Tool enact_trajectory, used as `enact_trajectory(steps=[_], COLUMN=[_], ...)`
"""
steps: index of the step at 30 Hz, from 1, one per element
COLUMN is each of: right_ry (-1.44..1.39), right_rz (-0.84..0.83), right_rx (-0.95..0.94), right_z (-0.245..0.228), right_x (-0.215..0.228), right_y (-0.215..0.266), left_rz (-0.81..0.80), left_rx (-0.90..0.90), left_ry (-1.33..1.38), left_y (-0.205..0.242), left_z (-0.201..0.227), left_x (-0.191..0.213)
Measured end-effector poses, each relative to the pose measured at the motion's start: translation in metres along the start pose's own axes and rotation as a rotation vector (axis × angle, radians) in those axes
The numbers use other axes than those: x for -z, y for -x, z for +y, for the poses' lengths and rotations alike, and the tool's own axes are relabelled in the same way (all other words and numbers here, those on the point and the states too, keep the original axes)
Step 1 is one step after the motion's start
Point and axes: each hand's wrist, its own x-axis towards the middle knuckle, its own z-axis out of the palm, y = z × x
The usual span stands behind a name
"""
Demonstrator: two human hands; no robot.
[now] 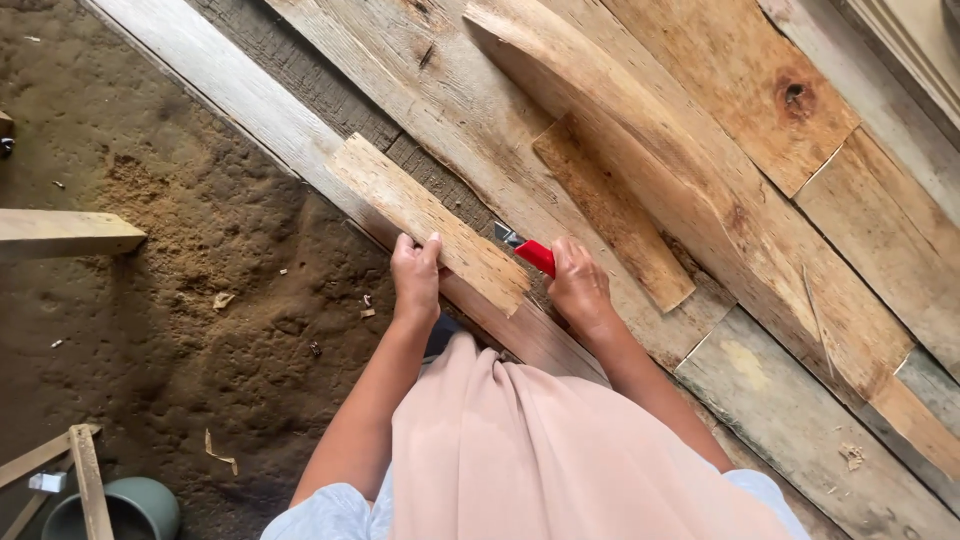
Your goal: Trimming and fitting thin wood veneer pieces onto a wooden surface using a utility knife.
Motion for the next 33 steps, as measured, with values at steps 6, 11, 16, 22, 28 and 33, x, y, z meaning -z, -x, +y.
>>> enact_trajectory(steps=[6,11,16,22,28,33], right_ry=[0.026,0.059,0.061,-0.092,0.011,-0.535], right_rz=[-0.005,0.086,0.171,0.178,0.579,0.086], right_rx=[-0.042,-0.02,0.067,0.03,-0.117,-0.278], right_z=[-0.03,-0.017,-0.01,-0.017,-0.003,-0.054], right_x=[0.028,-0.015,-0.032,0.019,0.117,0.123], right_y=[0.008,0.002,-0.002,0.0,-0.007,0.017], left_rz=[-0.03,-0.035,-0.048,0.0,0.075,-0.066], left_rx=[-0.008,-0.015,-0.012,-0.04,-0.149,-0.032], left_ry=[-0.002,0.009,-0.002,0.004,0.021,0.095], left_y=[0.005,0.018,0.022,0.035,0.03,0.021], left_z=[-0.011,-0.009,-0.015,0.01,0.036,0.032], left_x=[0.003,0.005,0.011,0.014,0.012,-0.022])
